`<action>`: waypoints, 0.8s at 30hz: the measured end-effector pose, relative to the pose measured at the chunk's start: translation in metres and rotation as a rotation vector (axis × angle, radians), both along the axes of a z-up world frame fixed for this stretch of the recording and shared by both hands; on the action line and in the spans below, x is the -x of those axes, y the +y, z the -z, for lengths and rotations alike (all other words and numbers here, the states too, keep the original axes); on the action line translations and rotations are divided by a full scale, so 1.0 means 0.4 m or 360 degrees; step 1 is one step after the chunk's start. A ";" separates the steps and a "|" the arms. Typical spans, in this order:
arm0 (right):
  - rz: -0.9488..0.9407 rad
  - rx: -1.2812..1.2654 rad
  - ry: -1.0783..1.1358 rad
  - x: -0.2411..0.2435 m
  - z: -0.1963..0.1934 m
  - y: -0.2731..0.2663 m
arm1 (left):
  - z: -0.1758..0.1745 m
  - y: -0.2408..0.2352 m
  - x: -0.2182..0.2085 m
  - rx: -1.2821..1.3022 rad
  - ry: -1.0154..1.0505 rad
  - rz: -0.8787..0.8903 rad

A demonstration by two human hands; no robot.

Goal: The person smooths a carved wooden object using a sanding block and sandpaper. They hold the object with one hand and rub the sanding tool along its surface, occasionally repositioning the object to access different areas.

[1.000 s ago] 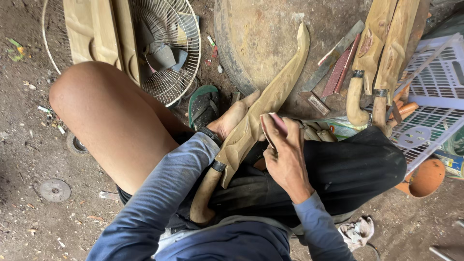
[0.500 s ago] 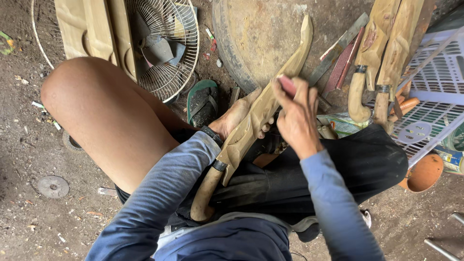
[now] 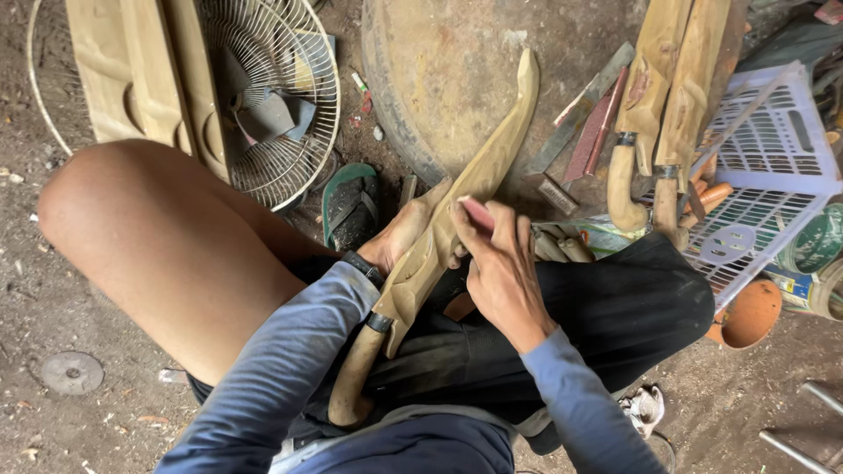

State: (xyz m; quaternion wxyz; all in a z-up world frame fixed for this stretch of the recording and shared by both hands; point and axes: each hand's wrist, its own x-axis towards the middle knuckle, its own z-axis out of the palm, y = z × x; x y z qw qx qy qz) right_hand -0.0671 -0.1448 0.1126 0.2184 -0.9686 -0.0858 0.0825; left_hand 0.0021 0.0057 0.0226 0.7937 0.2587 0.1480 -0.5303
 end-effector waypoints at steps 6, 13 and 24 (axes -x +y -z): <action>0.0185 0.0352 -0.0063 -0.158 0.171 -0.137 | -0.013 -0.005 -0.002 -0.0014 0.0116 0.0063; 0.0249 0.0125 -0.0087 -0.175 0.135 -0.133 | -0.021 -0.001 -0.004 -0.0011 0.0130 0.0064; 0.0807 -0.0243 0.0028 -0.172 0.101 -0.229 | -0.065 0.048 -0.034 -0.0088 0.0103 -0.0010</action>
